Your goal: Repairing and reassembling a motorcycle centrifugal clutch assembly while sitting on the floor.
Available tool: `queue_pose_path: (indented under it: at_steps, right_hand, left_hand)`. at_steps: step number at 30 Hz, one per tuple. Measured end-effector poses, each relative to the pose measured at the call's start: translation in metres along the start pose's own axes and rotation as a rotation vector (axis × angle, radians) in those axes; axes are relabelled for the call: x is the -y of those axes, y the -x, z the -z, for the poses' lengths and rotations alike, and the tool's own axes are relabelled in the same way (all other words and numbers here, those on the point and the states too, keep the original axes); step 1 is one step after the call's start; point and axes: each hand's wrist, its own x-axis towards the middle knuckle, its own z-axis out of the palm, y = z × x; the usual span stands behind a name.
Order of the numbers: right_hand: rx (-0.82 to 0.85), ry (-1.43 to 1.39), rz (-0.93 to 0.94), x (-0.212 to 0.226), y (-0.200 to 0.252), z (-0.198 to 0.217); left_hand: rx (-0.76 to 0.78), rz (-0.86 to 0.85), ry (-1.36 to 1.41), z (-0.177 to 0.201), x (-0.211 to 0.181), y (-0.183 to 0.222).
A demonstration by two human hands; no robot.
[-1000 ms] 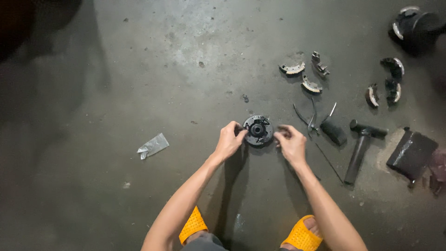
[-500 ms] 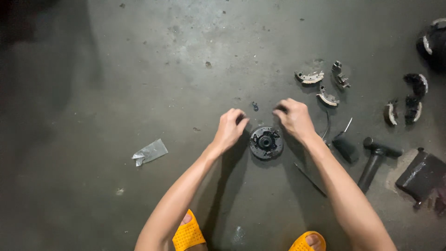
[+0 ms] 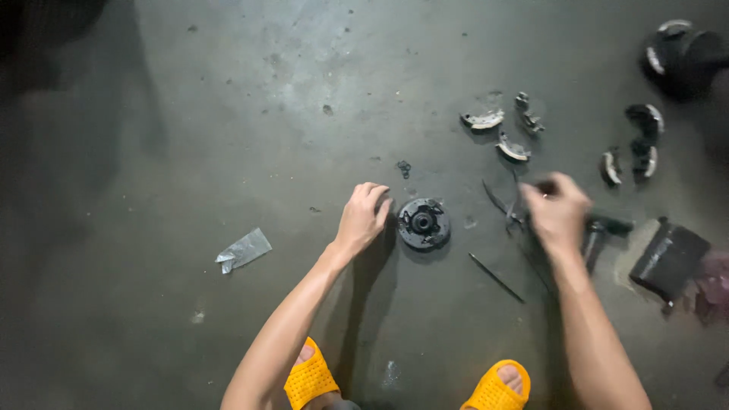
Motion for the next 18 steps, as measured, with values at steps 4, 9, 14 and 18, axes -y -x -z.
queue_pose_path:
  at_steps: [4, 9, 14, 18]
  right_hand:
    - [-0.139, 0.273, -0.281, -0.083, 0.045, 0.057]
    - [0.072, 0.268, -0.483, -0.226, 0.085, 0.038]
    - [0.030, 0.053, -0.648, -0.102, 0.096, 0.054]
    - [0.224, -0.311, -0.364, 0.029, 0.134, 0.070]
  left_hand:
    - [-0.006, -0.175, -0.053, -0.011, -0.022, 0.021]
    - [0.271, -0.065, -0.251, -0.046, -0.053, 0.037]
    - [0.099, -0.062, -0.238, -0.068, -0.045, 0.040]
    - [0.020, -0.084, -0.191, -0.088, -0.034, 0.041]
